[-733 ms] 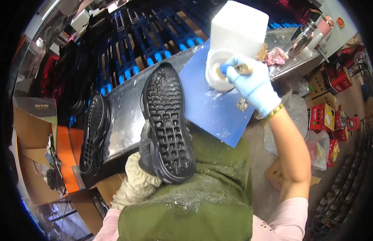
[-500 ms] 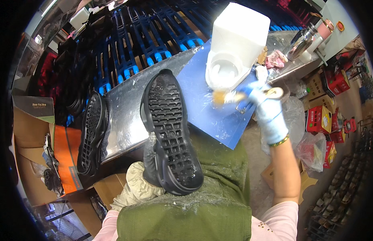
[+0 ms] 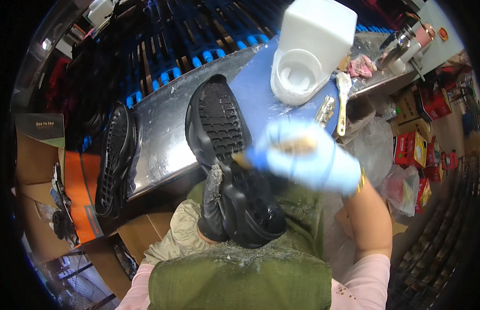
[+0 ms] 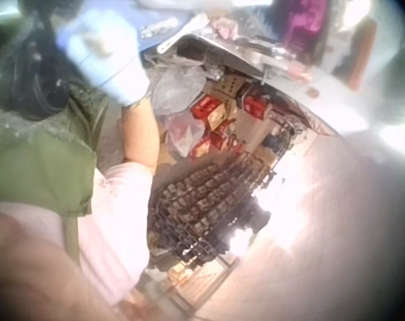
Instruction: The person applies a white adhesive to the soles of black shoes using a brush. They repeatedly dip the brush into a container and spread the glue across the tread patterns of multiple shoes on a conveyor belt.
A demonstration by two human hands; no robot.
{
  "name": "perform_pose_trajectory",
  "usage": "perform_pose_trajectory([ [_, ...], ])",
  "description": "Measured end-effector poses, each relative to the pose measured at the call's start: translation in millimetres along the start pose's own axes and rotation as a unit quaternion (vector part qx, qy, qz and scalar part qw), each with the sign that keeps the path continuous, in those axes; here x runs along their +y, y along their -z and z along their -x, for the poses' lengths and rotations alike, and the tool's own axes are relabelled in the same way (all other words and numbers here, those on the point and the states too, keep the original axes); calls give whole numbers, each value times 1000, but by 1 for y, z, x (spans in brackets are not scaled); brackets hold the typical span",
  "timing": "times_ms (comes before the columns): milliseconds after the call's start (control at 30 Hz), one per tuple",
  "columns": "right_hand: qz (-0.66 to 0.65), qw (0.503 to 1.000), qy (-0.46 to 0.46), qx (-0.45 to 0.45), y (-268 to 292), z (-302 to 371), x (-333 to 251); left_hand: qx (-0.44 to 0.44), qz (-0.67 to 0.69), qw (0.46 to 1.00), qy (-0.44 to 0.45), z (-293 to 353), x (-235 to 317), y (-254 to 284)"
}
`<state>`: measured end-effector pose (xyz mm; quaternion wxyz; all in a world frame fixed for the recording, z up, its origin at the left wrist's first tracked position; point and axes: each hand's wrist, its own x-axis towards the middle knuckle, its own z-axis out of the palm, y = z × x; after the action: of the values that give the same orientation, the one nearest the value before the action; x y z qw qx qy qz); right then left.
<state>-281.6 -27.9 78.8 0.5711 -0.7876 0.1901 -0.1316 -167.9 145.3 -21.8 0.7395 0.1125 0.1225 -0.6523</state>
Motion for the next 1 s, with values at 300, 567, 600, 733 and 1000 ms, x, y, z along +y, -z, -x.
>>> perform_pose_trajectory([
  [300, 389, 884, 220, 139, -23, -70, 31, -35, 40, 996, 71, 5, 32, 3],
  [567, 464, 854, 236, 16, -32, -91, 47, -40, 66, 995, 61, 13, 42, 17],
  [600, 482, 842, 229, 80, -20, -98, 41, -43, 64, 995, 69, 13, 44, 15],
  [733, 311, 908, 148, 237, 9, -101, 40, -63, 52, 989, 124, 7, 65, 7],
  [1000, 165, 948, 241, -123, -12, -13, -7, 2, -17, 988, 156, -5, 88, -28],
])
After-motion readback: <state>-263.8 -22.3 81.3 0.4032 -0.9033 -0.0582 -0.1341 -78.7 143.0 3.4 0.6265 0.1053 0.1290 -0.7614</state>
